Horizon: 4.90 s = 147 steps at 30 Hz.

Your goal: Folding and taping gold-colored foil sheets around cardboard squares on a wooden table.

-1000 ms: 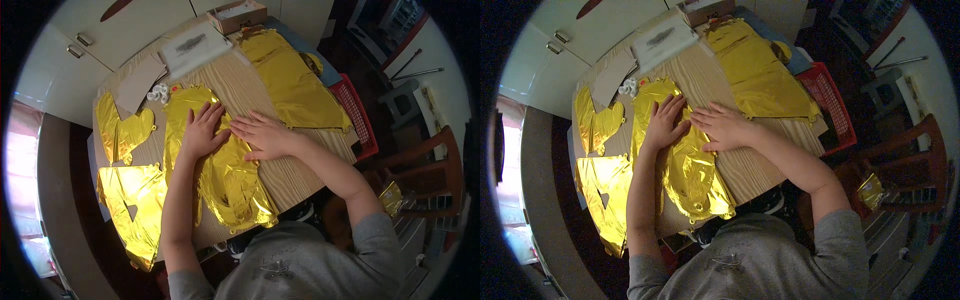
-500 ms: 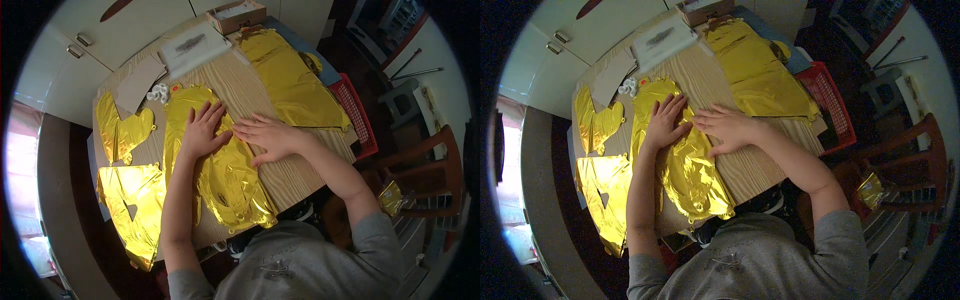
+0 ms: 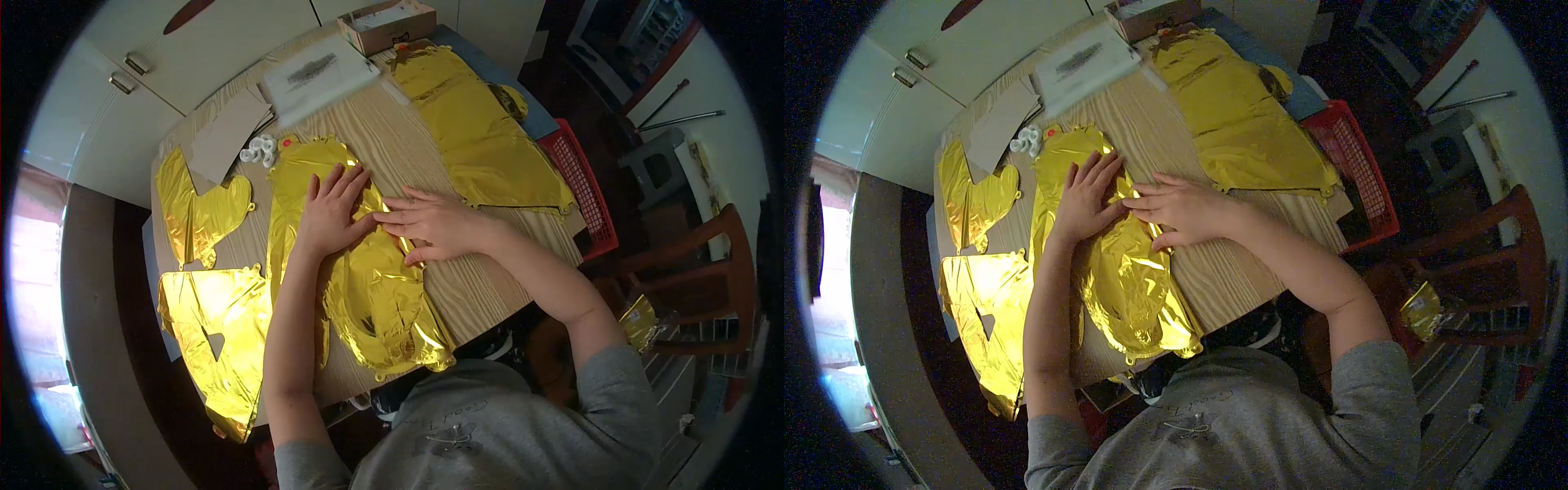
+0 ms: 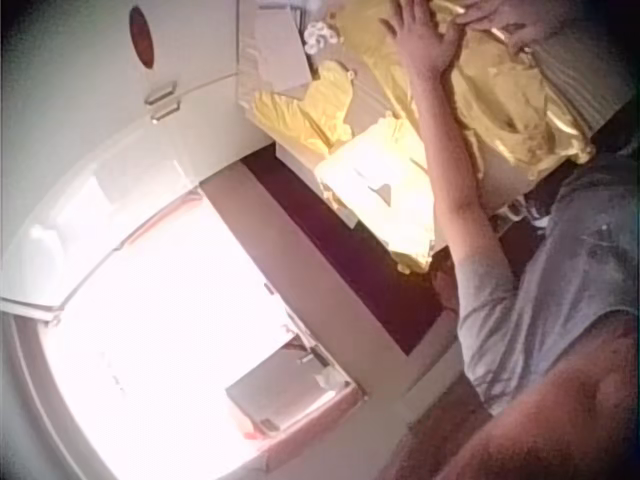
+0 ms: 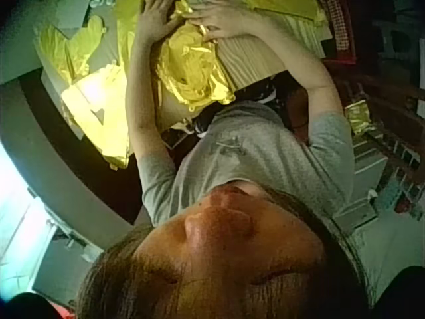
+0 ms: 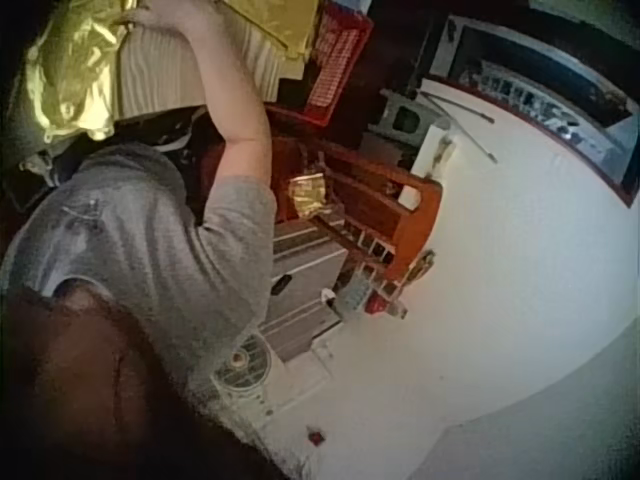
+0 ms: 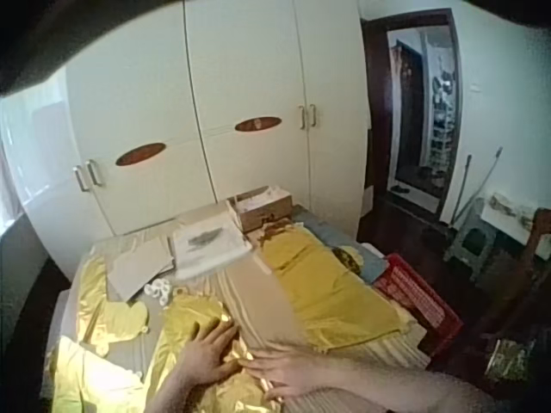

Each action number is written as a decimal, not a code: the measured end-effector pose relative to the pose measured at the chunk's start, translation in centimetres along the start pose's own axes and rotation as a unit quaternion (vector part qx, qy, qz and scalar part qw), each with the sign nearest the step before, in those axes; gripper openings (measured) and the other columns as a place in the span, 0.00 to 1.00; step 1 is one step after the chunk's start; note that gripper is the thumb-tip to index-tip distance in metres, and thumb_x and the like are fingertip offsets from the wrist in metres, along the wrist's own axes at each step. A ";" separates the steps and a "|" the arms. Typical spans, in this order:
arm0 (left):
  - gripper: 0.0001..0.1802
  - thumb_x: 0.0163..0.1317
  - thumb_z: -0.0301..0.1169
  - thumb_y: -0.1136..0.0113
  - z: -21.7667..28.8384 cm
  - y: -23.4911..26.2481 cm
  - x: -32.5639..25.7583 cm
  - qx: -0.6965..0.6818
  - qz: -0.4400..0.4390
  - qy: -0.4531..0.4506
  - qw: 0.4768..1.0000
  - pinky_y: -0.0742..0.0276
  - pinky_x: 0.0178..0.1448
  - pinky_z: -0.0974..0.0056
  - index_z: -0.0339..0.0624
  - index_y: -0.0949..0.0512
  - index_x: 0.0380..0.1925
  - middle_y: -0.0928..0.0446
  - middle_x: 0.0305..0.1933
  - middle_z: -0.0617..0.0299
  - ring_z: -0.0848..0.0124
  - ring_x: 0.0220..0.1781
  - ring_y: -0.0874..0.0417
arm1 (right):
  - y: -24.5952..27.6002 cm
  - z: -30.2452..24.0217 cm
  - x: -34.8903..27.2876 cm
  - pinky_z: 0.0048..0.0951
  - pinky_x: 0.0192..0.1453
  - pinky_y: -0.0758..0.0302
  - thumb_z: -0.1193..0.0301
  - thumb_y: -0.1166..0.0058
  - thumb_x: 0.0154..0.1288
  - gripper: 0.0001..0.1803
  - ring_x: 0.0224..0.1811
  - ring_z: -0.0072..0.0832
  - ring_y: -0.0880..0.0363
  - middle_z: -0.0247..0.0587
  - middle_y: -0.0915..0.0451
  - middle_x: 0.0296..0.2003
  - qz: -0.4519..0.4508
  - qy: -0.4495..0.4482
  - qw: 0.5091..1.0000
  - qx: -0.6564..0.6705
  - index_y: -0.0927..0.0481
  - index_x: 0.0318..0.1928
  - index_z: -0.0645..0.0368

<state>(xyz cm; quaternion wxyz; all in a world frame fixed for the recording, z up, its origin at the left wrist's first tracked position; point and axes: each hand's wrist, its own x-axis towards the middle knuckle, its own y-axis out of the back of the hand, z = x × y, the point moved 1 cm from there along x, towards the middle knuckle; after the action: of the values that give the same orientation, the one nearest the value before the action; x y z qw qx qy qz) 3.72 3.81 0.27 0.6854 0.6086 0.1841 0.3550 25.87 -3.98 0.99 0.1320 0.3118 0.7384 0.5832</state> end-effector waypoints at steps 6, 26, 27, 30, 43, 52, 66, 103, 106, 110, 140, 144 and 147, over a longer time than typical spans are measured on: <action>0.41 0.56 0.57 0.43 0.1 0.0 0.1 0.007 0.002 -0.003 1.000 0.54 0.74 0.37 0.53 0.36 0.67 0.38 0.72 0.63 0.55 0.75 0.43 | 0.9 -0.4 -0.3 0.49 0.78 0.56 0.43 0.44 0.55 0.45 0.77 0.40 0.53 0.37 0.41 0.71 -0.057 -0.036 0.998 0.002 0.33 0.66 0.60; 0.47 0.56 0.66 0.49 0.7 1.3 2.2 0.103 -0.049 0.026 0.993 0.58 0.76 0.38 0.44 0.36 0.67 0.37 0.72 0.61 0.57 0.76 0.45 | 0.9 -1.7 -1.6 0.50 0.78 0.58 0.45 0.57 0.68 0.35 0.76 0.38 0.51 0.36 0.39 0.71 -0.105 -0.090 0.990 -0.039 0.32 0.66 0.55; 0.48 0.56 0.67 0.50 0.5 1.3 2.5 0.107 -0.049 0.029 0.993 0.58 0.76 0.39 0.42 0.35 0.67 0.37 0.72 0.61 0.58 0.76 0.44 | 0.8 -1.8 -1.7 0.50 0.78 0.58 0.47 0.58 0.69 0.33 0.76 0.37 0.50 0.35 0.38 0.70 -0.105 -0.089 0.989 -0.045 0.31 0.66 0.54; 0.54 0.52 0.72 0.51 0.1 1.2 3.4 0.119 -0.057 0.042 0.990 0.58 0.76 0.40 0.41 0.38 0.68 0.38 0.73 0.60 0.58 0.76 0.45 | 0.8 -2.4 -2.3 0.50 0.78 0.58 0.49 0.58 0.70 0.30 0.76 0.34 0.49 0.31 0.36 0.69 -0.097 -0.088 0.989 -0.061 0.30 0.66 0.52; 0.80 0.26 0.82 0.43 0.2 1.5 4.8 0.149 -0.195 0.073 0.967 0.64 0.77 0.39 0.34 0.52 0.72 0.53 0.77 0.49 0.58 0.80 0.56 | 1.3 -4.0 -5.5 0.49 0.78 0.57 0.54 0.52 0.68 0.23 0.73 0.28 0.43 0.25 0.29 0.64 -0.047 -0.034 0.997 -0.060 0.24 0.61 0.44; 0.81 0.26 0.81 0.41 0.7 2.1 5.2 0.164 -0.223 0.085 0.957 0.64 0.77 0.38 0.32 0.54 0.72 0.56 0.78 0.49 0.59 0.80 0.60 | 1.5 -4.1 -5.4 0.51 0.78 0.57 0.55 0.54 0.69 0.24 0.73 0.30 0.43 0.27 0.29 0.65 -0.050 -0.029 0.997 -0.052 0.25 0.61 0.45; 0.15 0.54 0.33 0.41 10.5 3.4 -3.8 -0.031 -0.017 -0.131 0.991 0.32 0.60 0.50 0.40 0.20 0.41 0.21 0.50 0.59 0.62 0.53 0.21 | 1.0 -4.1 -5.6 0.49 0.77 0.53 0.55 0.54 0.69 0.23 0.72 0.33 0.40 0.29 0.26 0.62 -0.058 -0.069 0.996 -0.027 0.24 0.61 0.45; 0.39 0.42 0.67 0.36 0.4 2.7 5.5 0.114 -0.045 0.041 0.992 0.32 0.60 0.51 0.40 0.24 0.37 0.23 0.47 0.57 0.59 0.56 0.23 | 0.8 -5.2 -7.1 0.47 0.75 0.49 0.60 0.52 0.67 0.22 0.70 0.28 0.37 0.33 0.27 0.63 -0.006 -0.044 0.999 -0.022 0.23 0.59 0.52; 0.41 0.40 0.68 0.35 0.5 2.9 5.4 0.113 -0.061 0.049 0.991 0.32 0.60 0.50 0.40 0.24 0.39 0.23 0.47 0.56 0.59 0.56 0.24 | 1.3 -5.6 -7.4 0.46 0.75 0.48 0.61 0.50 0.66 0.21 0.68 0.27 0.34 0.32 0.25 0.61 0.000 -0.037 0.999 -0.028 0.22 0.57 0.53; 0.51 0.35 0.72 0.36 0.0 2.4 5.5 0.127 -0.052 0.043 0.990 0.33 0.59 0.53 0.38 0.23 0.48 0.22 0.49 0.58 0.63 0.57 0.23 | 1.8 -6.1 -7.6 0.47 0.75 0.48 0.61 0.50 0.66 0.21 0.66 0.28 0.33 0.33 0.25 0.60 -0.004 -0.038 0.999 -0.022 0.22 0.56 0.54; 0.63 0.43 0.66 0.35 0.4 5.1 -12.8 0.023 -0.093 0.159 0.983 0.58 0.76 0.41 0.32 0.44 0.69 0.46 0.74 0.42 0.49 0.78 0.52 | -1.9 1.3 1.6 0.41 0.77 0.52 0.52 0.58 0.71 0.35 0.75 0.42 0.48 0.53 0.42 0.70 0.066 -0.101 0.992 -0.040 0.39 0.67 0.67; 0.66 0.39 0.68 0.34 0.8 5.1 -13.3 0.043 -0.111 0.160 0.980 0.59 0.76 0.40 0.32 0.45 0.70 0.47 0.74 0.43 0.49 0.78 0.52 | -1.2 0.8 1.9 0.41 0.78 0.57 0.50 0.64 0.74 0.37 0.77 0.41 0.54 0.53 0.49 0.73 -0.007 -0.128 0.990 -0.054 0.45 0.70 0.68; 0.67 0.38 0.68 0.34 1.1 4.9 -12.7 0.040 -0.107 0.166 0.979 0.59 0.76 0.41 0.32 0.45 0.70 0.47 0.75 0.45 0.50 0.78 0.52 | -1.5 0.9 1.8 0.40 0.79 0.58 0.50 0.66 0.74 0.38 0.77 0.41 0.54 0.53 0.48 0.73 -0.008 -0.131 0.990 -0.059 0.46 0.70 0.68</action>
<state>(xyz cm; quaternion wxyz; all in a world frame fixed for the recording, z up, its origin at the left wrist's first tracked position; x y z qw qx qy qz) -5.42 -5.97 2.97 0.6541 0.5451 0.3734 0.3684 24.57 -2.33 -0.35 0.2505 0.3708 0.6818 0.5787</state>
